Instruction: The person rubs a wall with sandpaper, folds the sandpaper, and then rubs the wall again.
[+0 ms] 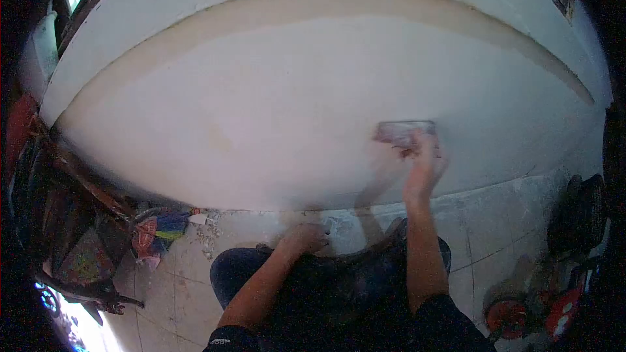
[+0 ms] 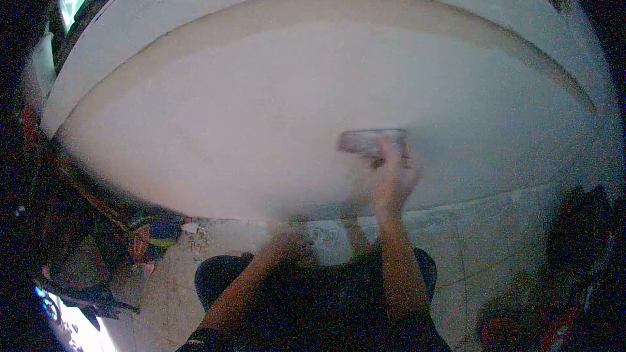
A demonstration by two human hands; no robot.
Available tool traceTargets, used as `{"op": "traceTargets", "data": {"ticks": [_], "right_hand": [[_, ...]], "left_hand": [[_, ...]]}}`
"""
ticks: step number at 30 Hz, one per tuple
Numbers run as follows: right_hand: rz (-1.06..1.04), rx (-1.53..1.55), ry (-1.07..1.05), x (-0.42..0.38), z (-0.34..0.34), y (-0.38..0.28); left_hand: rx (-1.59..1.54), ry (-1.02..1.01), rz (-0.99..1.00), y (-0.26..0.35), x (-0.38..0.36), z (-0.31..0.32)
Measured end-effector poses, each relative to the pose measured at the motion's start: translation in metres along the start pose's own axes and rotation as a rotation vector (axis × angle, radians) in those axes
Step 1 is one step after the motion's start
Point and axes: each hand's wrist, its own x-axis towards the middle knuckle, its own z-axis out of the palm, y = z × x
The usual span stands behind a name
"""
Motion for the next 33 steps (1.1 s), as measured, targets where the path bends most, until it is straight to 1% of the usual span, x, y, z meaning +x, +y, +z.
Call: {"op": "traceTargets", "data": {"ticks": [2, 3, 4, 6, 7, 9, 10, 11, 12, 13, 14, 15, 16, 17, 18, 19, 20, 21, 22, 23, 24, 25, 26, 28, 31, 32, 33], "right_hand": [[0.094, -0.023, -0.192, -0.018, 0.013, 0.01], [0.139, -0.05, -0.322, -0.028, 0.024, 0.006], [0.182, -0.076, -0.453, -0.034, 0.031, 0.001], [0.191, -0.09, -0.443, -0.03, 0.028, 0.005], [0.203, -0.106, -0.439, -0.028, 0.027, 0.007], [0.132, -0.144, -0.202, -0.018, 0.018, -0.002], [0.064, -0.063, -0.109, -0.01, 0.013, -0.008], [-0.005, 0.018, -0.016, -0.001, 0.008, -0.012], [-0.009, 0.021, -0.02, 0.007, 0.001, -0.013], [-0.039, 0.084, 0.016, 0.014, -0.006, -0.015], [-0.07, 0.146, 0.052, 0.017, -0.01, -0.015], [-0.072, 0.147, 0.052, 0.014, -0.008, -0.013], [0.016, 0.102, 0.025, 0.005, -0.003, -0.008], [0.103, 0.057, -0.001, -0.003, 0.002, -0.003], [0.108, -0.047, -0.143, -0.012, 0.006, 0.003], [0.112, -0.151, -0.285, -0.02, 0.01, 0.007], [0.11, -0.152, -0.277, -0.025, 0.019, 0.008], [0.106, -0.148, -0.399, -0.029, 0.027, 0.009], [0.104, -0.143, -0.524, -0.031, 0.031, 0.009], [0.105, -0.141, -0.52, -0.03, 0.028, 0.006], [0.132, -0.128, -0.432, -0.026, 0.024, -0.001], [0.159, -0.117, -0.347, -0.022, 0.021, -0.006], [0.162, -0.119, -0.353, -0.015, 0.017, -0.01], [0.032, 0.087, -0.045, -0.001, 0.008, -0.017], [0.014, 0.181, -0.048, 0.003, -0.002, -0.014], [0.014, 0.182, -0.047, 0.0, -0.002, -0.009], [0.016, 0.075, -0.147, -0.006, 0.001, -0.002]], "left_hand": [[0.008, 0.001, 0.009, -0.017, 0.019, 0.03], [0.016, 0.006, 0.016, -0.022, 0.026, 0.041], [0.02, 0.004, 0.018, -0.019, 0.026, 0.038], [0.042, -0.076, 0.015, -0.016, 0.022, 0.031], [0.042, -0.079, 0.013, -0.015, 0.018, 0.027], [0.025, -0.055, 0.02, -0.014, 0.012, 0.021], [0.023, -0.05, 0.018, -0.015, 0.01, 0.021], [0.053, -0.004, 0.046, -0.015, 0.009, 0.022], [0.086, 0.042, 0.075, -0.015, 0.009, 0.023], [0.086, 0.046, 0.074, -0.02, 0.018, 0.03], [0.15, -0.048, 0.081, -0.026, 0.031, 0.038], [0.214, -0.144, 0.088, -0.03, 0.04, 0.045], [0.217, -0.143, 0.09, -0.028, 0.037, 0.049], [0.13, 0.022, 0.097, -0.027, 0.031, 0.054], [0.042, 0.185, 0.104, -0.026, 0.025, 0.054], [0.045, 0.183, 0.109, -0.024, 0.021, 0.048], [-0.029, 0.091, 0.053, -0.023, 0.018, 0.039], [-0.101, -0.002, -0.005, -0.022, 0.016, 0.033], [-0.096, -0.005, -0.003, -0.029, 0.024, 0.042], [-0.028, 0.024, 0.025, -0.039, 0.036, 0.055], [0.037, 0.054, 0.05, -0.046, 0.042, 0.063], [0.033, 0.055, 0.046, -0.043, 0.035, 0.059], [0.02, 0.044, 0.034, -0.039, 0.029, 0.057], [0.002, 0.037, 0.023, -0.035, 0.027, 0.055], [0.036, -0.011, 0.002, -0.027, 0.03, 0.045], [0.006, -0.072, -0.02, -0.025, 0.031, 0.042], [-0.023, -0.135, -0.041, -0.02, 0.029, 0.036]]}}
